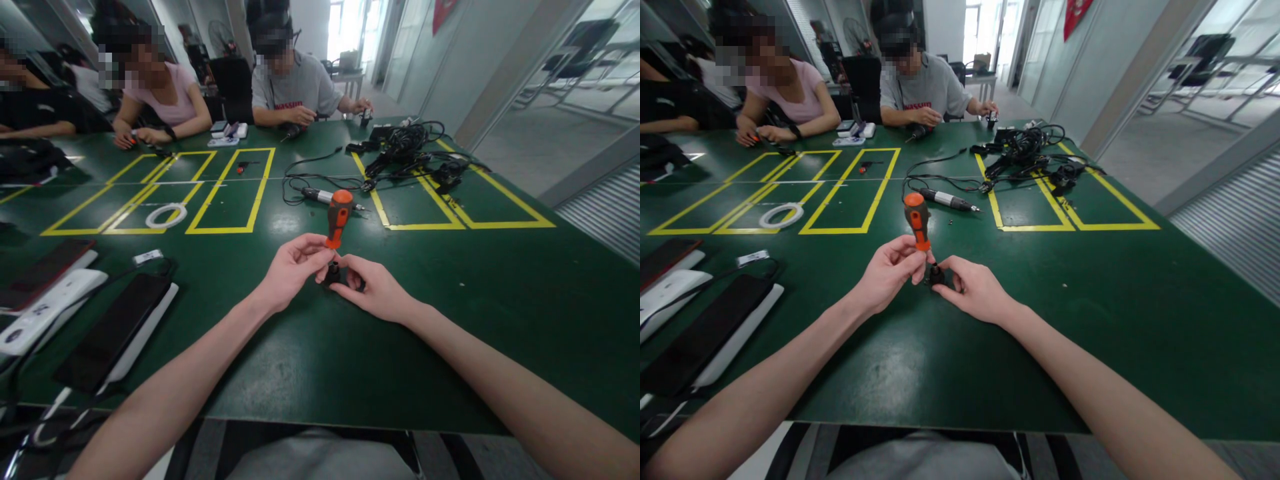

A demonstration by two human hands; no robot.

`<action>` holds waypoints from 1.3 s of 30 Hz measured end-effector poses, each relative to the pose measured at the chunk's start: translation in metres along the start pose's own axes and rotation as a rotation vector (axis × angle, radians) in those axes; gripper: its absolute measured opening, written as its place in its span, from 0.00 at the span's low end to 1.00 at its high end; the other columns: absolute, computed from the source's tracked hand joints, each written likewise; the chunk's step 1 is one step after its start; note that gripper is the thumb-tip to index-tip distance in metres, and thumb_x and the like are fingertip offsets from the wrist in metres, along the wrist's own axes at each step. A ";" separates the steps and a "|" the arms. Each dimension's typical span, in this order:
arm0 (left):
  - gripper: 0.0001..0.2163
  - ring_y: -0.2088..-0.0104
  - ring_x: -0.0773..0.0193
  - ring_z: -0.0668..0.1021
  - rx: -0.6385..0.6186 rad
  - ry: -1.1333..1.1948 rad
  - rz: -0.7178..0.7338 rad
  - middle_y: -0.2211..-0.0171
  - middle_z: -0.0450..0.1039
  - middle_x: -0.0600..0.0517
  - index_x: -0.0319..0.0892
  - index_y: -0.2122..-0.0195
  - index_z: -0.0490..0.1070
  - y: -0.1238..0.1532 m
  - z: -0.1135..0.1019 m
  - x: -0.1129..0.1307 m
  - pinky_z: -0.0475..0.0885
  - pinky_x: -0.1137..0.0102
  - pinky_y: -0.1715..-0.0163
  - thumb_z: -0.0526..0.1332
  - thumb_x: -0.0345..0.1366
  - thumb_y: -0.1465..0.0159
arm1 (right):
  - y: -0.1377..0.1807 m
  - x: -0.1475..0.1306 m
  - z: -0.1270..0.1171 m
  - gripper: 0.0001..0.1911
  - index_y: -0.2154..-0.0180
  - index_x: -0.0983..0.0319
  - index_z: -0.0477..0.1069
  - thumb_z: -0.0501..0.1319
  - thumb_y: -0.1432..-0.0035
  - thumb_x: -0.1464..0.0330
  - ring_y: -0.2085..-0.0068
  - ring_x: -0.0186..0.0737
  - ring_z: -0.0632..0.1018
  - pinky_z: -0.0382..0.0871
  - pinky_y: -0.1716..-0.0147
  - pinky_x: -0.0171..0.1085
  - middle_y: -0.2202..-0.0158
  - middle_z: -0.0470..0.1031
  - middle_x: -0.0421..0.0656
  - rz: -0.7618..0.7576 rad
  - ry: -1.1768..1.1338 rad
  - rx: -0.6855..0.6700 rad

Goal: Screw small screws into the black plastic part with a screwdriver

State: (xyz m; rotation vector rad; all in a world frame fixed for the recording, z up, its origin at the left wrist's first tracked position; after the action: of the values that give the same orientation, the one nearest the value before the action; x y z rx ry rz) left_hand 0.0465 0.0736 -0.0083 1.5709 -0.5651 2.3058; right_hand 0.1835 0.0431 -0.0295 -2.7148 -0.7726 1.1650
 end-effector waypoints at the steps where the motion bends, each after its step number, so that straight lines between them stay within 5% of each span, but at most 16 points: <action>1: 0.17 0.80 0.76 0.71 0.005 -0.005 -0.004 0.71 0.77 0.55 0.38 0.61 0.75 0.000 -0.001 -0.001 0.66 0.76 0.77 0.76 0.44 0.43 | 0.000 0.000 0.000 0.08 0.58 0.60 0.69 0.64 0.36 0.64 0.75 0.35 0.70 0.63 0.71 0.35 0.75 0.69 0.35 -0.001 0.002 -0.002; 10: 0.14 0.78 0.74 0.72 -0.042 0.009 -0.007 0.67 0.80 0.52 0.38 0.64 0.76 0.002 0.002 -0.001 0.70 0.74 0.74 0.76 0.40 0.44 | 0.001 0.000 0.000 0.08 0.57 0.60 0.69 0.64 0.36 0.64 0.74 0.35 0.71 0.64 0.71 0.36 0.74 0.69 0.35 0.011 0.005 -0.015; 21: 0.17 0.78 0.74 0.71 -0.040 -0.019 -0.017 0.69 0.78 0.51 0.37 0.65 0.79 0.001 0.003 -0.001 0.67 0.73 0.75 0.73 0.49 0.40 | 0.000 0.001 0.001 0.10 0.55 0.61 0.70 0.64 0.36 0.65 0.75 0.35 0.70 0.63 0.72 0.35 0.75 0.69 0.35 0.005 0.009 -0.003; 31: 0.15 0.80 0.75 0.72 -0.031 0.031 -0.029 0.70 0.77 0.55 0.39 0.63 0.74 0.002 0.003 0.000 0.66 0.75 0.76 0.76 0.42 0.42 | 0.001 0.000 0.000 0.09 0.56 0.60 0.69 0.64 0.36 0.64 0.75 0.35 0.70 0.63 0.72 0.35 0.75 0.68 0.34 0.008 -0.006 -0.008; 39: 0.17 0.78 0.74 0.72 -0.042 -0.017 -0.023 0.68 0.78 0.51 0.38 0.65 0.79 0.001 0.004 0.000 0.67 0.73 0.75 0.72 0.49 0.40 | 0.001 0.001 0.000 0.10 0.55 0.60 0.69 0.64 0.36 0.64 0.75 0.35 0.71 0.64 0.72 0.36 0.75 0.68 0.34 0.001 0.005 0.003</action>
State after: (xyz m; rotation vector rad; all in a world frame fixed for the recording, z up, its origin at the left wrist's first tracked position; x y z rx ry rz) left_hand 0.0495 0.0705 -0.0073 1.5706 -0.5925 2.2515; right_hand 0.1845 0.0426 -0.0303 -2.7144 -0.7685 1.1581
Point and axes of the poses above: each hand's wrist, its own y-axis away from the middle knuckle, its own z-axis out of the palm, x = y × z, the point moved 7 cm from there along -y, towards the middle knuckle
